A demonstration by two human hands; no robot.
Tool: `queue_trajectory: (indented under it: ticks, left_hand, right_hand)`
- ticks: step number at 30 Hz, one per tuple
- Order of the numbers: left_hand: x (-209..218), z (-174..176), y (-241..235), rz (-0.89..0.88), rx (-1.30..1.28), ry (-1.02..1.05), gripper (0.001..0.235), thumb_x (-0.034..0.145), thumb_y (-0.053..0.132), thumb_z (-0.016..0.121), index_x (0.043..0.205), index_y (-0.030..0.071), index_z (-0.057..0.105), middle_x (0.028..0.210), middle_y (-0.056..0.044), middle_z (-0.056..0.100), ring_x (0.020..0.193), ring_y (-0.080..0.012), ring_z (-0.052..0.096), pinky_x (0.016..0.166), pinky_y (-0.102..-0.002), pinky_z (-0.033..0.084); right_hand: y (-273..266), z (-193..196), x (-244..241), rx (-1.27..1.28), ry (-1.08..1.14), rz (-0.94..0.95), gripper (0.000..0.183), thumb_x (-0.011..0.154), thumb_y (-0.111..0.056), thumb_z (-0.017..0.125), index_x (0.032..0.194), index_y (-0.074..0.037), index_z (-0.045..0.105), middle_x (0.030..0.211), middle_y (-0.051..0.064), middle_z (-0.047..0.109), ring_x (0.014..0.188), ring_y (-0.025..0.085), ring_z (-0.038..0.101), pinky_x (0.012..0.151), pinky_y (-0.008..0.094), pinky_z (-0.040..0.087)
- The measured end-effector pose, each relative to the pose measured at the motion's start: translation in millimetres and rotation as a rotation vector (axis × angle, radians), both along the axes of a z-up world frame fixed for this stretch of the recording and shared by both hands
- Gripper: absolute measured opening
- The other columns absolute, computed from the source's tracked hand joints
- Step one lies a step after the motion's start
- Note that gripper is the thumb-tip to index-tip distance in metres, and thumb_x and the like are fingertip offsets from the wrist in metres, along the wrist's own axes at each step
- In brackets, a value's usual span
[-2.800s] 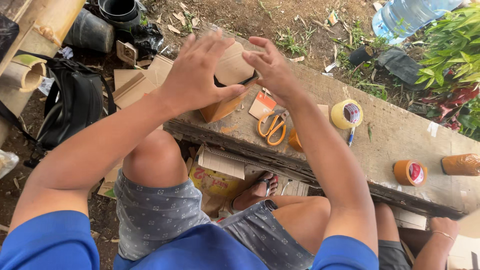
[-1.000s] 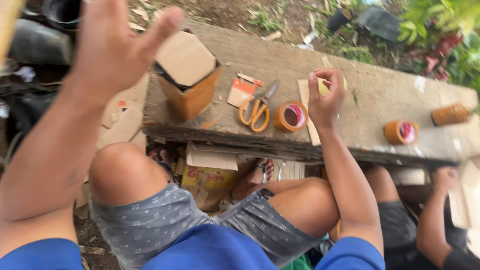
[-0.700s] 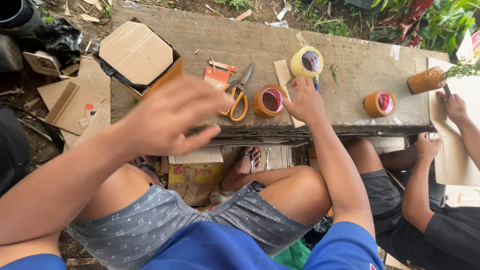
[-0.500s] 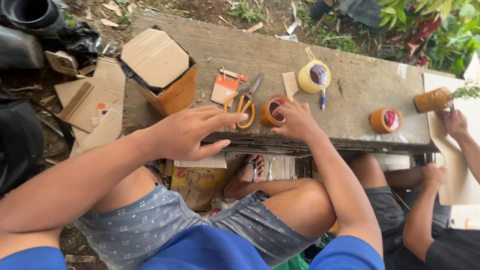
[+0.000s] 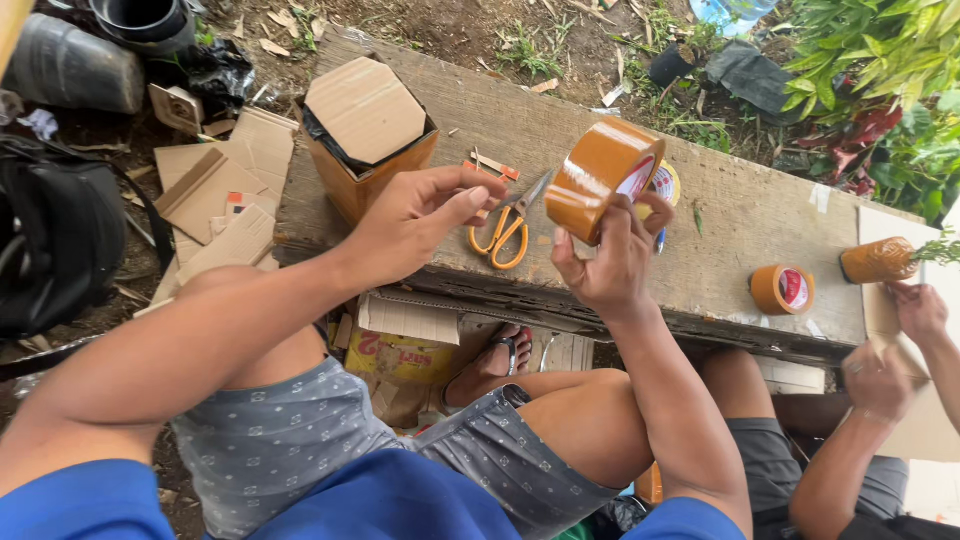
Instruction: The person cuts a piece of cardboard with scissors, folds it into a box shape, and secures the edges with brown packing tape. The person repeatedly applies tape to reinforce the box structure.
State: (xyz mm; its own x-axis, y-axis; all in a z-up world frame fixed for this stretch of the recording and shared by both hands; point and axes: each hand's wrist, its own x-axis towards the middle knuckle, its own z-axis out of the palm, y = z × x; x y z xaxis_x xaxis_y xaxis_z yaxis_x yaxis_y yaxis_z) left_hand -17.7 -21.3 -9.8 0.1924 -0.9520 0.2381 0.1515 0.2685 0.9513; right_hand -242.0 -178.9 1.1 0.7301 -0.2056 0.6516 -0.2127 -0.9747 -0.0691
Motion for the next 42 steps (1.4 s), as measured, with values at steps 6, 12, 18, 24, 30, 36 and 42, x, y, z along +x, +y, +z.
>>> queue_trajectory:
  ticks: [6, 12, 18, 24, 30, 36, 42]
  left_hand:
    - [-6.7, -3.3, -4.4, -0.049, -0.031, 0.168, 0.039, 0.109, 0.023, 0.053, 0.138, -0.002, 0.063, 0.119, -0.004, 0.073, 0.111, -0.0073, 0.067, 0.101, -0.025, 0.055]
    - [-5.8, -1.5, -2.3, 0.086, -0.007, 0.090, 0.031, 0.104, 0.013, 0.064, 0.131, -0.002, 0.070, 0.113, -0.003, 0.073, 0.098, -0.0041, 0.064, 0.084, -0.020, 0.054]
    - [-6.5, 4.3, 2.5, 0.147, -0.008, 0.071, 0.027, 0.098, 0.008, 0.072, 0.123, -0.002, 0.074, 0.108, -0.005, 0.076, 0.093, -0.0037, 0.069, 0.079, -0.018, 0.058]
    - [-3.9, 9.2, -1.8, 0.164, -0.041, 0.067, 0.019, 0.098, 0.008, 0.072, 0.115, 0.000, 0.077, 0.113, -0.010, 0.079, 0.092, -0.0051, 0.071, 0.079, -0.020, 0.061]
    - [-11.2, 13.4, 1.9, 0.329, -0.165, -0.105, 0.014, 0.097, 0.005, 0.075, 0.109, 0.001, 0.079, 0.121, -0.011, 0.071, 0.103, -0.0064, 0.067, 0.083, -0.022, 0.058]
    - [-15.4, 26.2, 7.2, 0.424, -0.397, -0.383, 0.009, 0.096, -0.001, 0.074, 0.104, 0.001, 0.072, 0.119, -0.010, 0.070, 0.116, -0.0169, 0.064, 0.105, -0.032, 0.050]
    - [-14.6, 23.6, 14.6, 0.333, -0.398, -0.358, 0.008, 0.097, -0.003, 0.070, 0.104, 0.002, 0.068, 0.119, -0.009, 0.074, 0.115, -0.0180, 0.064, 0.105, -0.032, 0.052]
  right_hand:
    - [23.5, 12.5, 20.3, -0.171, 0.063, 0.048, 0.025, 0.100, -0.024, 0.075, 0.109, -0.005, 0.061, 0.096, 0.001, 0.070, 0.125, 0.022, 0.064, 0.117, 0.079, -0.004]
    - [23.9, 9.8, 20.7, -0.170, 0.118, 0.054, 0.034, 0.098, -0.023, 0.081, 0.118, -0.003, 0.062, 0.096, -0.001, 0.070, 0.126, 0.023, 0.060, 0.120, 0.079, -0.002]
    - [25.5, 9.9, 18.9, -0.191, 0.119, 0.045, 0.032, 0.099, -0.026, 0.082, 0.112, -0.004, 0.063, 0.097, 0.000, 0.072, 0.120, 0.021, 0.063, 0.120, 0.079, -0.001]
    - [31.7, 11.7, 16.9, -0.253, 0.140, -0.001, 0.031, 0.097, -0.027, 0.082, 0.112, -0.005, 0.066, 0.101, -0.001, 0.074, 0.114, 0.017, 0.068, 0.120, 0.077, 0.002]
    - [39.2, 14.2, 19.7, -0.223, 0.093, -0.020, 0.028, 0.099, -0.023, 0.081, 0.112, -0.005, 0.063, 0.097, 0.001, 0.072, 0.098, 0.017, 0.073, 0.122, 0.076, 0.005]
    - [43.2, 17.8, 22.3, -0.082, 0.034, 0.028, 0.030, 0.099, -0.020, 0.077, 0.107, -0.001, 0.054, 0.080, 0.005, 0.066, 0.085, 0.027, 0.073, 0.126, 0.072, 0.007]
    - [49.2, 14.0, 28.4, 0.097, -0.008, 0.116, 0.027, 0.097, -0.018, 0.072, 0.106, -0.001, 0.053, 0.070, 0.004, 0.063, 0.080, 0.029, 0.074, 0.129, 0.066, 0.006]
